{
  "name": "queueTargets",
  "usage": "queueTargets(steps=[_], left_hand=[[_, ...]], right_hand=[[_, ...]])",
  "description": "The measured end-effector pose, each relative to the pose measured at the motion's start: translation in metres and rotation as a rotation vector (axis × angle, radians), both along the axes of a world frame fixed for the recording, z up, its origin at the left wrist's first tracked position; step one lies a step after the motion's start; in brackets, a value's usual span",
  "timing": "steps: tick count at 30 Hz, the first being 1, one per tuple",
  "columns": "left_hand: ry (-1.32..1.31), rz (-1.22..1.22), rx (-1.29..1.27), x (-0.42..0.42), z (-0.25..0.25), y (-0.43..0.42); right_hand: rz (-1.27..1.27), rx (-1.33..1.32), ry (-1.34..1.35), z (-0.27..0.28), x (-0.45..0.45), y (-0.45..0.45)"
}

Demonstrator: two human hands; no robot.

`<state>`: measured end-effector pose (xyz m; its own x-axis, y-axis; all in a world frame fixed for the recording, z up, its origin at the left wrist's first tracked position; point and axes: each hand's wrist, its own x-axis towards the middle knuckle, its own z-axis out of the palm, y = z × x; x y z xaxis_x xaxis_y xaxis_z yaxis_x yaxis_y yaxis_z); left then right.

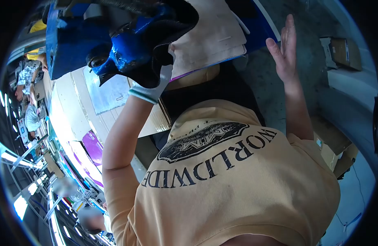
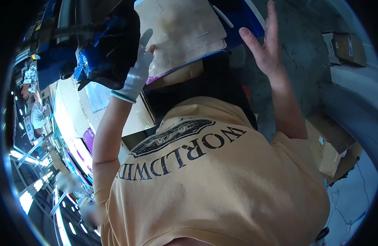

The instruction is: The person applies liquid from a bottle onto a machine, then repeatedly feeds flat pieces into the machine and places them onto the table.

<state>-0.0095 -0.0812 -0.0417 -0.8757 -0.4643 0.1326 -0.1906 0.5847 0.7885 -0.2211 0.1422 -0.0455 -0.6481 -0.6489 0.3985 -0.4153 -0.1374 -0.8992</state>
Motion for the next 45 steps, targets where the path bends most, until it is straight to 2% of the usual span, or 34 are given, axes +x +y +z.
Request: queueTargets(steps=[3, 4, 7, 10, 11, 13, 14, 15, 17, 20, 23, 26, 29, 30, 33, 34, 37, 41, 44, 45], left_hand=[[-0.085, -0.027, -0.017, 0.001, 0.004, -0.002], [-0.186, 0.014, -0.040, 0.003, 0.009, 0.004], [-0.153, 0.153, 0.334, 0.023, 0.039, 0.036], [0.311, 0.222, 1.096, 0.066, 0.042, 0.057], [0.156, 0.353, 0.936, 0.082, 0.041, 0.057], [0.501, 0.307, 1.337, 0.083, 0.047, 0.068], [0.546, 0.323, 1.420, 0.083, 0.051, 0.071], [0.566, 0.322, 1.480, 0.085, 0.053, 0.073], [0.533, 0.388, 1.469, 0.087, 0.054, 0.073], [0.534, 0.352, 1.485, 0.094, 0.054, 0.069], [0.503, 0.387, 1.419, 0.100, 0.056, 0.067], [0.425, 0.402, 1.189, 0.107, 0.056, 0.064], [0.085, 0.442, -0.084, 0.114, 0.059, 0.052], [-0.025, 0.419, -0.439, 0.120, 0.051, 0.039], [-0.342, 0.335, -0.851, 0.137, 0.048, 0.007], [-0.401, 0.423, -0.723, 0.150, 0.019, -0.003], [-0.528, 0.454, -0.620, 0.148, 0.023, -0.008], [-0.466, 0.449, -0.596, 0.154, 0.029, -0.019], [-0.469, 0.384, -0.386, 0.154, 0.032, -0.021], [-0.534, 0.385, -0.473, 0.155, 0.034, -0.021]], right_hand=[[-0.010, -0.002, -0.011, 0.002, 0.001, 0.002], [-0.010, -0.006, -0.013, 0.002, 0.002, 0.003], [0.001, -0.024, -0.025, 0.001, -0.002, 0.004], [-0.055, -0.007, -0.025, -0.005, -0.005, 0.010], [-0.064, -0.001, -0.022, -0.007, -0.006, 0.008], [-0.029, -0.020, 0.014, -0.011, -0.006, 0.004], [-0.004, -0.018, -0.061, -0.003, -0.001, -0.001], [0.008, 0.006, 0.045, -0.004, -0.002, -0.004], [0.015, 0.026, 0.075, 0.001, 0.001, -0.012], [0.029, 0.035, 0.140, 0.006, 0.006, -0.018], [0.037, 0.055, 0.155, 0.007, 0.010, -0.019], [0.036, 0.089, 0.154, 0.007, 0.015, -0.019], [0.108, 0.124, 0.101, 0.011, 0.023, -0.024], [0.124, 0.157, 0.137, 0.011, 0.024, -0.025], [0.164, 0.239, 0.249, 0.011, 0.027, -0.030], [0.170, 0.255, 0.285, 0.014, 0.030, -0.032], [0.167, 0.299, 0.352, 0.018, 0.040, -0.038], [0.171, 0.314, 0.327, 0.027, 0.050, -0.042], [0.180, 0.322, 0.340, 0.035, 0.053, -0.043], [0.195, 0.314, 0.337, 0.035, 0.053, -0.043]])
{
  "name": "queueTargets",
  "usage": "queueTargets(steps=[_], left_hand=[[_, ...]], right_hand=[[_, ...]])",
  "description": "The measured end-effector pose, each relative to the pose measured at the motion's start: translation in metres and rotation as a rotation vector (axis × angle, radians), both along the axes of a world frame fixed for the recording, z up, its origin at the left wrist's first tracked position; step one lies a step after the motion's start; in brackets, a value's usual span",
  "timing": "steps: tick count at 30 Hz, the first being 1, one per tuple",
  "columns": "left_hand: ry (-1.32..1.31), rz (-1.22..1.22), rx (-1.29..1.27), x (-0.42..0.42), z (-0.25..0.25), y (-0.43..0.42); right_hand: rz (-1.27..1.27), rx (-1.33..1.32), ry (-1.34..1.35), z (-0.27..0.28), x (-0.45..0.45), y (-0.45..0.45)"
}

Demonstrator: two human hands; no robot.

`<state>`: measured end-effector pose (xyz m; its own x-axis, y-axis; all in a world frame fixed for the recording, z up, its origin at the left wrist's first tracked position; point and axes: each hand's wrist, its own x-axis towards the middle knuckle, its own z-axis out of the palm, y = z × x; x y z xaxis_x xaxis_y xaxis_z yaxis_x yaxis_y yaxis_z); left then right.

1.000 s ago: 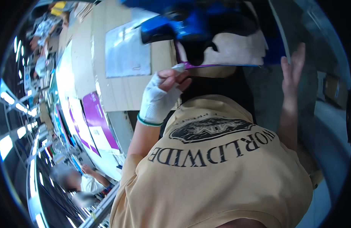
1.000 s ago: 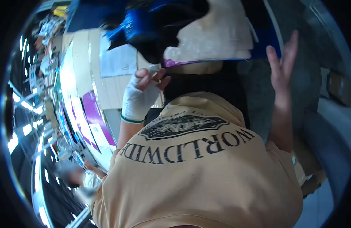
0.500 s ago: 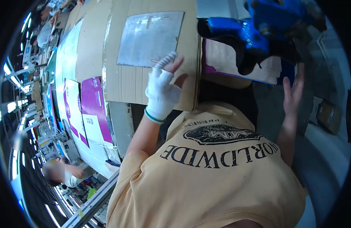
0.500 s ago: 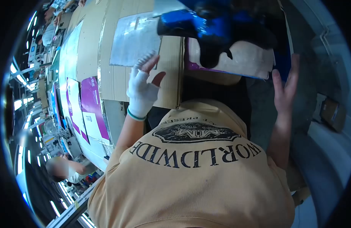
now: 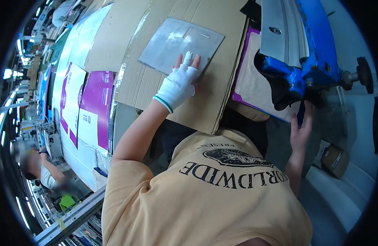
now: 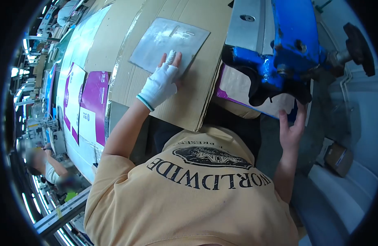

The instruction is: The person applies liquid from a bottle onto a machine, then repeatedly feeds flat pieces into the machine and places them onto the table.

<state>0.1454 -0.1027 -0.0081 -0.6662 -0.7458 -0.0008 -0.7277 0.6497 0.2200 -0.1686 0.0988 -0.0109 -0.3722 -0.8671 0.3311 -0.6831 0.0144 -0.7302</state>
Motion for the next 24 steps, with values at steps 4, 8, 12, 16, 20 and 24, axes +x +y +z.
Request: queueTargets(steps=[4, 8, 12, 16, 20, 24], left_hand=[[-0.137, 0.057, -0.248, 0.012, 0.016, 0.002], [0.149, 0.373, -0.511, 0.069, 0.036, -0.021], [0.475, 0.656, -0.906, 0.121, 0.061, -0.030], [0.750, 0.371, -0.854, 0.131, 0.116, -0.010], [1.215, 0.057, -0.620, 0.115, 0.162, 0.005], [1.092, -0.363, -1.034, 0.061, 0.224, 0.000]], right_hand=[[0.055, 0.068, -0.028, 0.010, -0.006, 0.009], [0.080, 0.176, -0.356, 0.051, -0.009, 0.023], [0.197, -0.035, -0.400, 0.111, -0.021, 0.030], [0.475, -0.297, -0.146, 0.183, -0.028, 0.009], [0.576, -0.404, 0.094, 0.266, 0.021, -0.069], [0.614, -0.126, -0.004, 0.291, 0.043, -0.139]])
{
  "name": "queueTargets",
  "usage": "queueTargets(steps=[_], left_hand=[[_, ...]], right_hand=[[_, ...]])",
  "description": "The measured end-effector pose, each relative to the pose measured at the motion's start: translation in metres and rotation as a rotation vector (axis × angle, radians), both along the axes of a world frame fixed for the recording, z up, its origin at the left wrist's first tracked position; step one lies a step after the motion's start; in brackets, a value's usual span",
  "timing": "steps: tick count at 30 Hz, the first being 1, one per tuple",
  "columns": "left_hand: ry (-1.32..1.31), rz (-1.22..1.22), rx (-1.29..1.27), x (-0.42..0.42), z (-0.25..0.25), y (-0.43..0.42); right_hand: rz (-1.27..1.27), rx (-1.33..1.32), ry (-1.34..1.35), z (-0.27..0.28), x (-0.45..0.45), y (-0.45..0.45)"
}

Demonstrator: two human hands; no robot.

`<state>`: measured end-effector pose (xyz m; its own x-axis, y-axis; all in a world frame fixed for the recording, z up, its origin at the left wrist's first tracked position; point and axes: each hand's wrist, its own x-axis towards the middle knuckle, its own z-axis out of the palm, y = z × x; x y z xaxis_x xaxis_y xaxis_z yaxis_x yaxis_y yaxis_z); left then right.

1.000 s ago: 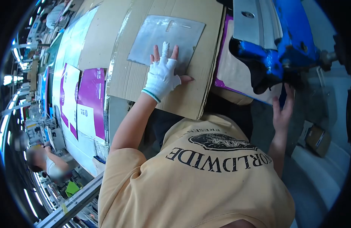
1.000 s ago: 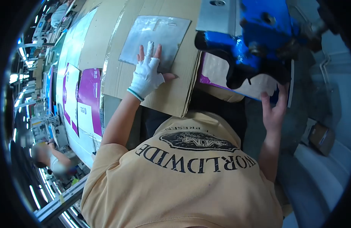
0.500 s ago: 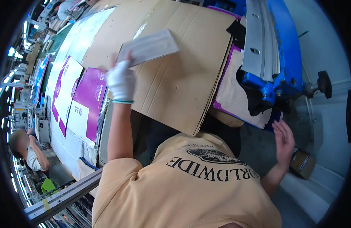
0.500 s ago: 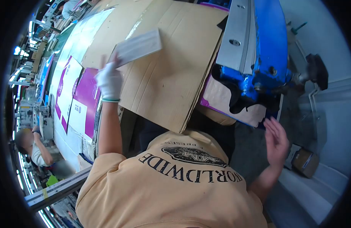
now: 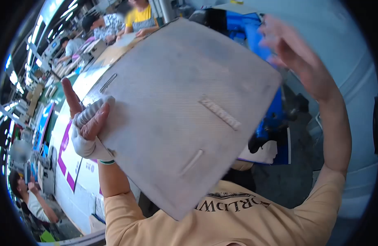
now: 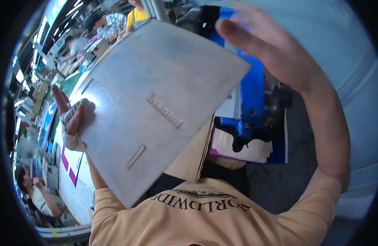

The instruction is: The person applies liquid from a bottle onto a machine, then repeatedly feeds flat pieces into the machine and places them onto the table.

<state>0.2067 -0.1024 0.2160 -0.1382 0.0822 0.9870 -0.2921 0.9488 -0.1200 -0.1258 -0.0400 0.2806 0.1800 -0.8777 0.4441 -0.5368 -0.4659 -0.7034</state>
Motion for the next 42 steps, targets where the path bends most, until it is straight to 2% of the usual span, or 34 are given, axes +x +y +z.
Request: queueTargets(steps=[2, 3, 5, 10, 13, 14, 15, 16, 20, 23, 25, 28, 29, 31, 37, 40, 42], left_hand=[[-0.178, 0.037, -0.049, 0.001, 0.015, -0.013], [-0.222, 0.068, -0.059, -0.001, 0.021, -0.019], [-0.137, 0.159, -0.001, -0.028, 0.030, -0.035], [0.023, 0.303, 0.090, -0.103, 0.033, -0.062], [0.123, -0.513, 0.729, -0.106, -0.007, -0.087], [0.096, -0.642, 0.952, -0.104, -0.030, -0.101], [0.050, -0.574, 1.120, -0.114, -0.036, -0.084], [0.099, -0.472, 1.511, -0.120, -0.055, -0.087], [0.138, -0.650, 1.855, -0.151, -0.098, -0.071], [0.233, -0.804, 1.990, -0.164, -0.115, -0.081], [0.247, -0.778, 2.018, -0.173, -0.117, -0.083], [0.209, -0.750, 2.027, -0.189, -0.114, -0.082], [0.204, -0.738, 2.034, -0.195, -0.111, -0.082], [0.198, -0.753, 2.063, -0.203, -0.111, -0.087], [0.138, -0.934, 2.182, -0.207, -0.113, -0.103], [0.443, -1.077, 2.291, -0.199, -0.105, -0.103], [0.473, -1.117, 2.333, -0.183, -0.112, -0.117]], right_hand=[[0.242, 0.463, -0.281, 0.008, 0.004, -0.006], [0.224, 0.470, -0.337, 0.007, -0.001, -0.005], [0.184, 0.493, -0.456, 0.004, -0.017, 0.000], [-0.259, 0.134, -0.778, -0.004, -0.072, 0.025], [-0.488, -0.027, -0.845, -0.029, -0.141, 0.043], [-0.575, -0.057, -0.848, -0.041, -0.161, 0.048], [-0.616, -0.059, -0.838, -0.055, -0.178, 0.053], [-0.655, -0.061, -0.827, -0.069, -0.193, 0.057], [-0.772, -0.006, -0.751, -0.117, -0.201, 0.055], [-0.794, 0.081, -0.753, -0.135, -0.187, 0.046], [-0.738, 0.154, -0.745, -0.143, -0.180, 0.039], [-0.670, 0.214, -0.906, -0.147, -0.156, 0.030], [-0.497, 0.367, -0.896, -0.148, -0.160, 0.031], [-0.600, 0.375, -0.861, -0.154, -0.160, 0.032], [-0.719, 0.143, -1.029, -0.165, -0.180, 0.058], [-0.728, 0.083, -1.040, -0.177, -0.187, 0.075], [-0.731, 0.045, -1.039, -0.181, -0.189, 0.083]])
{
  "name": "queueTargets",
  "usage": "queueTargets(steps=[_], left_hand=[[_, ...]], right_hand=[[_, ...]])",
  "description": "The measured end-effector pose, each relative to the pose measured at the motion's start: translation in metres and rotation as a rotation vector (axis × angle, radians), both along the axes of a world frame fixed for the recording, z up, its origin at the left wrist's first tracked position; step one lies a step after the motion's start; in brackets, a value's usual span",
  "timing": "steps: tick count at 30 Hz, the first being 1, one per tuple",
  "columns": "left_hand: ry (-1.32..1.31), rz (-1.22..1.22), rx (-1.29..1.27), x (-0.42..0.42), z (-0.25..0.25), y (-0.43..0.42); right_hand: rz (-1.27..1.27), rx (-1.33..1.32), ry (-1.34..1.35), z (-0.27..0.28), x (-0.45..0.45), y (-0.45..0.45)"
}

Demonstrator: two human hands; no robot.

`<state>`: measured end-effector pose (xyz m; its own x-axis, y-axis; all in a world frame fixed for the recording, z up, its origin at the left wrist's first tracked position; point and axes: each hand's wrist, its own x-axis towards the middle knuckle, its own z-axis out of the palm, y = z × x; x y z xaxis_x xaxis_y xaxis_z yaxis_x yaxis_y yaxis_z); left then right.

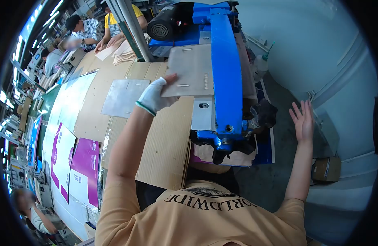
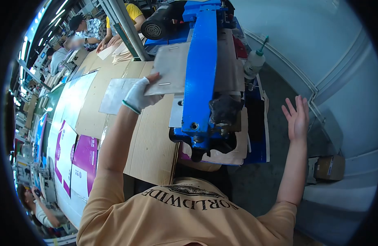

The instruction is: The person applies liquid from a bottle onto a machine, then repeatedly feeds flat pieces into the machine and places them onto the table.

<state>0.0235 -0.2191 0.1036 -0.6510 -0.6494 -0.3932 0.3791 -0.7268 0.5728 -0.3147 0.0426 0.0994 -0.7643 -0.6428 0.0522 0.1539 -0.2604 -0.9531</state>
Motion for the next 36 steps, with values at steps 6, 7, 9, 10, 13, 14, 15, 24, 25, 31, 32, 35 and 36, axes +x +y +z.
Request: queueTargets(steps=[6, 7, 9, 10, 13, 14, 15, 24, 25, 31, 32, 35, 36], left_hand=[[-0.021, 0.148, -0.093, 0.051, -0.016, -0.034], [0.005, 0.131, -0.154, 0.060, -0.010, -0.033], [0.011, 0.160, -0.227, 0.079, 0.015, -0.027], [0.071, 0.129, -0.282, 0.092, 0.025, -0.029], [0.084, 0.272, -0.487, 0.093, 0.072, -0.023], [0.126, 0.312, -0.606, 0.086, 0.082, -0.015], [0.081, 0.258, -0.788, 0.070, 0.089, -0.019], [-0.064, 0.158, -0.762, -0.049, 0.115, 0.049], [-0.153, 0.267, -0.860, -0.038, 0.106, 0.042], [-0.273, 0.168, -0.545, 0.012, 0.034, 0.020], [-0.273, 0.139, -0.501, 0.012, 0.024, 0.020], [-0.265, 0.071, -0.384, 0.008, 0.006, 0.024], [-0.220, 0.027, -0.370, 0.006, 0.002, 0.025]], right_hand=[[-0.023, 0.018, 0.118, 0.012, 0.009, -0.004], [-0.026, -0.015, 0.149, 0.019, 0.005, -0.006], [-0.030, -0.081, 0.209, 0.042, -0.006, -0.010], [0.013, -0.118, 0.243, 0.057, -0.007, -0.013], [0.187, -0.171, 0.321, 0.098, 0.006, -0.027], [0.286, -0.146, 0.332, 0.107, 0.024, -0.040], [0.404, -0.136, 0.268, 0.110, 0.037, -0.052], [0.267, -0.245, -0.140, 0.100, 0.032, -0.057], [0.166, -0.243, -0.166, 0.090, 0.023, -0.050], [0.112, -0.108, -0.138, 0.031, -0.008, -0.014], [0.130, -0.092, -0.148, 0.024, -0.003, -0.016], [0.194, -0.031, -0.156, 0.016, 0.013, -0.020], [0.229, -0.012, -0.159, 0.013, 0.019, -0.024]])
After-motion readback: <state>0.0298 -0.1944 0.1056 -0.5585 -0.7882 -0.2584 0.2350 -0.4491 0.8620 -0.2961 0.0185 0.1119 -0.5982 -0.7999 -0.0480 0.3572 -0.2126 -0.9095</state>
